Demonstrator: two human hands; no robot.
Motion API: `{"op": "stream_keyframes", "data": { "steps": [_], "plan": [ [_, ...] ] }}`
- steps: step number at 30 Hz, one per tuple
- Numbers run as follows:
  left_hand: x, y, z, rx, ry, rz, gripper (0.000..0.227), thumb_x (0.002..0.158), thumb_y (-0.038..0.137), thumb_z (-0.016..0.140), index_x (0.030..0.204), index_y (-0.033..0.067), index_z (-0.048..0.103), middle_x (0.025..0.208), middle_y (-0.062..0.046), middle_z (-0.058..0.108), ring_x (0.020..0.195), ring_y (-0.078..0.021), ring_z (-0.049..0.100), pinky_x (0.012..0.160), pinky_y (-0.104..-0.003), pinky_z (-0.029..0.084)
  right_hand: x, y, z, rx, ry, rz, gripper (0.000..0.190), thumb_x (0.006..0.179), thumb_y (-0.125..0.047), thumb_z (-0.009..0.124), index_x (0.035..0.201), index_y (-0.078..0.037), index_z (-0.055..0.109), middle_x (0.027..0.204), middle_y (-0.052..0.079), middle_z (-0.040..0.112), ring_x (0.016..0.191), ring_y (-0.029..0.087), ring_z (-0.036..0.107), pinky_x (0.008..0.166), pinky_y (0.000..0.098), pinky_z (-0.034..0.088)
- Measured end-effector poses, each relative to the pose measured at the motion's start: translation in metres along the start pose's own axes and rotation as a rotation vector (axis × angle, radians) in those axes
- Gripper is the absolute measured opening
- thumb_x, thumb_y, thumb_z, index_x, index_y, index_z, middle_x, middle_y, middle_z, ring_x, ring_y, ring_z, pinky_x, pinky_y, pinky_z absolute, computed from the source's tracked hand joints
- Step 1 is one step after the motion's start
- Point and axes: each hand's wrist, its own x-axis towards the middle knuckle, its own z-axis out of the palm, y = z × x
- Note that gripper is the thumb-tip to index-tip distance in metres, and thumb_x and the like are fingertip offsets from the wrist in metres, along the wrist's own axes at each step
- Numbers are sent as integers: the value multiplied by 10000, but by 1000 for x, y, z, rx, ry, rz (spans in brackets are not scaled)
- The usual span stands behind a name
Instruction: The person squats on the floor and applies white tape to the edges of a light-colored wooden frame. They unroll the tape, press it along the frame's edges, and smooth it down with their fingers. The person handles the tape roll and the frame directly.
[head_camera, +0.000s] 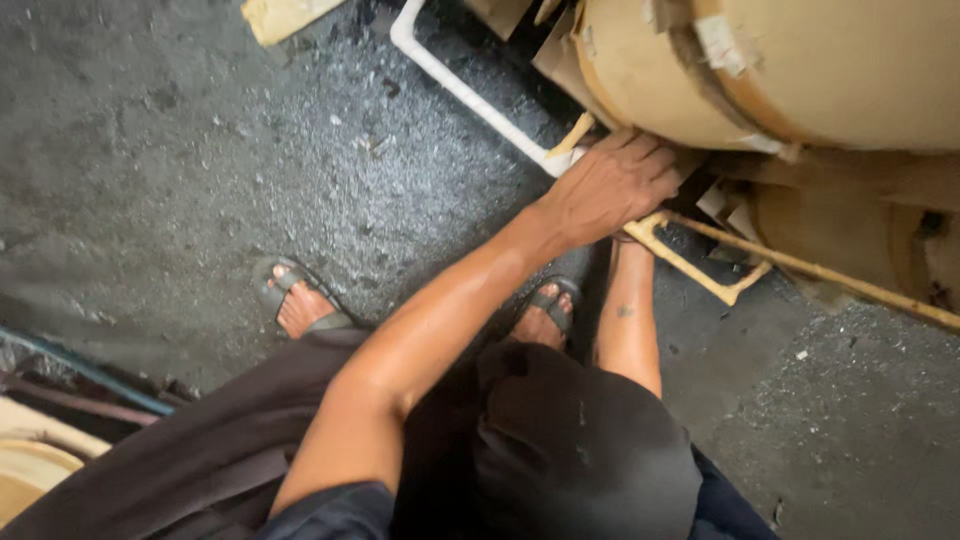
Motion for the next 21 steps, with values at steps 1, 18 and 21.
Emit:
{"op": "stream_keyframes", "data": {
  "steps": [1, 18, 21],
  "plan": [
    [-2, 1, -3, -4, -24, 13, 248, 847, 139, 660, 1075, 41, 653, 1036, -82, 650, 1095, -270, 601, 1001, -400, 474, -2, 4, -3, -9, -3, 7, 435, 1016, -208, 752, 1297, 42, 533, 1163, 120, 556, 1078, 252, 529, 972, 414, 458],
    [-96, -22, 0, -870, 41, -933, 353, 938, 319, 700, 1136, 27, 710, 854, -142, 784, 802, -247, 799, 744, -366, 614, -94, 22, 158, 563, 163, 100, 886, 824, -609, 787, 1492, -132, 454, 1426, 28, 582, 1354, 201, 544, 1156, 401, 445],
    [-93, -2, -7, -826, 107, -982, 357, 956, 331, 659, 1151, 34, 687, 870, -159, 773, 846, -299, 804, 747, -373, 608, -108, -6, 167, 579, 233, 39, 796, 899, -569, 725, 1494, -110, 465, 1433, 45, 580, 1373, 223, 545, 1192, 415, 435]
  ]
}}
